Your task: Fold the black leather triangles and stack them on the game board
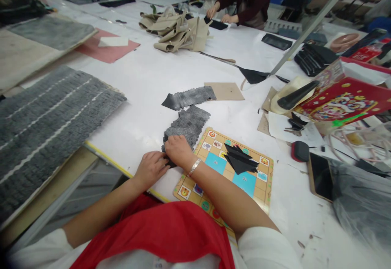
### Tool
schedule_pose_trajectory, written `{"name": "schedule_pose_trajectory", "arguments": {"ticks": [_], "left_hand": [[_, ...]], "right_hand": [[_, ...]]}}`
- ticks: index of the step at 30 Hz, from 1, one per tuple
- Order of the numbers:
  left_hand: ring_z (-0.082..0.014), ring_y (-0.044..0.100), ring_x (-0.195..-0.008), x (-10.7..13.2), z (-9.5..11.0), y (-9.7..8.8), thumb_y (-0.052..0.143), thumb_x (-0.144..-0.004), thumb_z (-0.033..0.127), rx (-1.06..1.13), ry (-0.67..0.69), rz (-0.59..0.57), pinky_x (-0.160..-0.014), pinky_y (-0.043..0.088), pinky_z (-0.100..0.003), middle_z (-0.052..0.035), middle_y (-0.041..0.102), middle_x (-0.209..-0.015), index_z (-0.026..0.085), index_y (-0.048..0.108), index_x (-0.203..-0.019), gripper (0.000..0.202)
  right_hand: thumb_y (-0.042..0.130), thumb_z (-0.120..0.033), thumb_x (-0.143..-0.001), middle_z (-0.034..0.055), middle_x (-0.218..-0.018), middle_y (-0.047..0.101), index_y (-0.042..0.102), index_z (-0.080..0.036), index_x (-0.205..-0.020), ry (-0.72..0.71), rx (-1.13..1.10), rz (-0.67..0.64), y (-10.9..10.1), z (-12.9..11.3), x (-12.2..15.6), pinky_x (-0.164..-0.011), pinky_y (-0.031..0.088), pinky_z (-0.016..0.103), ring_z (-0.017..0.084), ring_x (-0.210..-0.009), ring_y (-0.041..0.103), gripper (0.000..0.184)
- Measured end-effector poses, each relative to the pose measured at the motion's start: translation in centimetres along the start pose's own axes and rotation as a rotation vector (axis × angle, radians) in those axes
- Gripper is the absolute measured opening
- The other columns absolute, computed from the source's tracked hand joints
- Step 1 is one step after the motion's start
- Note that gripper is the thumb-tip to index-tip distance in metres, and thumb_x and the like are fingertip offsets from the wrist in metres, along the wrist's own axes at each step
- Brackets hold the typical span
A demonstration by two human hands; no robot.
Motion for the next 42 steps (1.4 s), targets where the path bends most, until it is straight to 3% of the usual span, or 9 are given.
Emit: {"name": "schedule_pose_trajectory", "arguments": {"ticks": [9,15,18,25,32,34,38,40,42], "left_hand": [[-0.0237,0.051,-0.102,0.0,-0.3,0.2,0.056,-0.086,0.030,0.032,0.004,0.006,-0.088,0.039,-0.040,-0.0060,0.064,-0.108,0.020,0.065,-0.093,0.015],[-0.0239,0.052,-0.100,0.2,-0.4,0.3,0.057,-0.086,0.030,0.034,0.006,0.016,-0.087,0.041,-0.041,-0.0058,0.064,-0.108,0.020,0.065,-0.092,0.015],[-0.0252,0.051,-0.103,0.2,-0.4,0.3,0.056,-0.085,0.030,0.026,0.007,0.022,-0.087,0.041,-0.042,-0.0065,0.063,-0.110,0.020,0.065,-0.091,0.014],[-0.0290,0.045,-0.117,-1.3,-0.2,-0.1,0.058,-0.083,0.038,0.029,0.003,0.024,-0.095,0.038,-0.045,-0.0101,0.056,-0.125,0.018,0.064,-0.082,0.020],[-0.0321,0.043,-0.120,-5.0,-0.8,0.6,0.069,-0.073,0.043,-0.029,-0.039,-0.007,-0.097,0.035,-0.048,-0.0139,0.051,-0.131,0.017,0.058,-0.112,0.048],[-0.0327,0.043,-0.120,-5.5,-0.8,0.8,0.071,-0.070,0.045,-0.052,-0.062,-0.049,-0.099,0.033,-0.051,-0.0137,0.051,-0.132,0.019,0.059,-0.112,0.051],[-0.0324,0.043,-0.121,-5.6,-0.7,0.8,0.072,-0.069,0.045,-0.082,-0.093,-0.061,-0.102,0.028,-0.053,-0.0136,0.051,-0.133,0.020,0.060,-0.110,0.050],[-0.0322,0.043,-0.121,-5.4,-0.5,0.6,0.072,-0.070,0.044,-0.087,-0.086,-0.021,-0.103,0.027,-0.053,-0.0143,0.049,-0.134,0.019,0.059,-0.112,0.051],[-0.0315,0.042,-0.122,-5.0,-0.3,0.3,0.070,-0.072,0.044,-0.076,-0.062,0.044,-0.104,0.026,-0.052,-0.0151,0.049,-0.135,0.018,0.057,-0.114,0.051]], "right_hand": [[0.046,-0.022,-0.088,0.0134,-0.092,0.061,0.063,-0.011,-0.091,0.038,-0.064,-0.074,-0.3,1.1,-0.6,-0.073,0.037,0.036,0.026,-0.086,0.055,0.021],[0.038,-0.013,-0.088,0.0151,-0.091,0.061,0.064,-0.010,-0.089,-0.008,-0.055,-0.100,-0.3,0.7,-0.5,-0.071,0.038,0.035,0.026,-0.086,0.056,0.026],[0.042,-0.015,-0.085,0.0139,-0.091,0.062,0.064,-0.011,-0.090,0.070,-0.120,-0.100,-0.2,2.0,-0.7,-0.071,0.038,0.032,0.023,-0.083,0.056,0.022],[0.047,-0.021,-0.073,-0.0022,-0.059,0.050,0.051,-0.019,-0.062,0.553,-0.736,0.219,-0.3,8.3,0.8,-0.058,0.030,0.025,0.014,-0.059,0.044,0.012],[0.046,-0.029,-0.069,-0.0061,-0.052,0.040,0.041,-0.021,-0.056,0.557,-1.021,0.306,1.2,8.4,1.9,-0.053,0.029,0.024,0.011,-0.054,0.038,0.016],[0.046,-0.031,-0.071,-0.0065,-0.054,0.038,0.039,-0.022,-0.058,0.604,-1.140,0.446,0.9,9.2,2.5,-0.054,0.031,0.023,0.011,-0.054,0.038,0.017],[0.051,-0.033,-0.069,-0.0084,-0.053,0.031,0.029,-0.023,-0.059,0.773,-1.518,0.942,-0.8,12.5,6.1,-0.052,0.035,0.022,0.009,-0.049,0.035,0.026],[0.052,-0.032,-0.071,-0.0080,-0.054,0.035,0.031,-0.023,-0.060,0.831,-1.462,1.067,-2.2,13.6,9.1,-0.052,0.037,0.022,0.010,-0.050,0.039,0.026],[0.053,-0.029,-0.075,-0.0052,-0.060,0.047,0.042,-0.022,-0.065,0.853,-1.154,1.081,-4.1,13.6,12.9,-0.058,0.041,0.025,0.012,-0.058,0.048,0.016]]}}
Point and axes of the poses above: each hand's wrist, its own x-axis away from the middle knuckle, its own y-axis out of the palm, z = x × y, the point moved 5 cm from there along -x, towards the middle knuckle
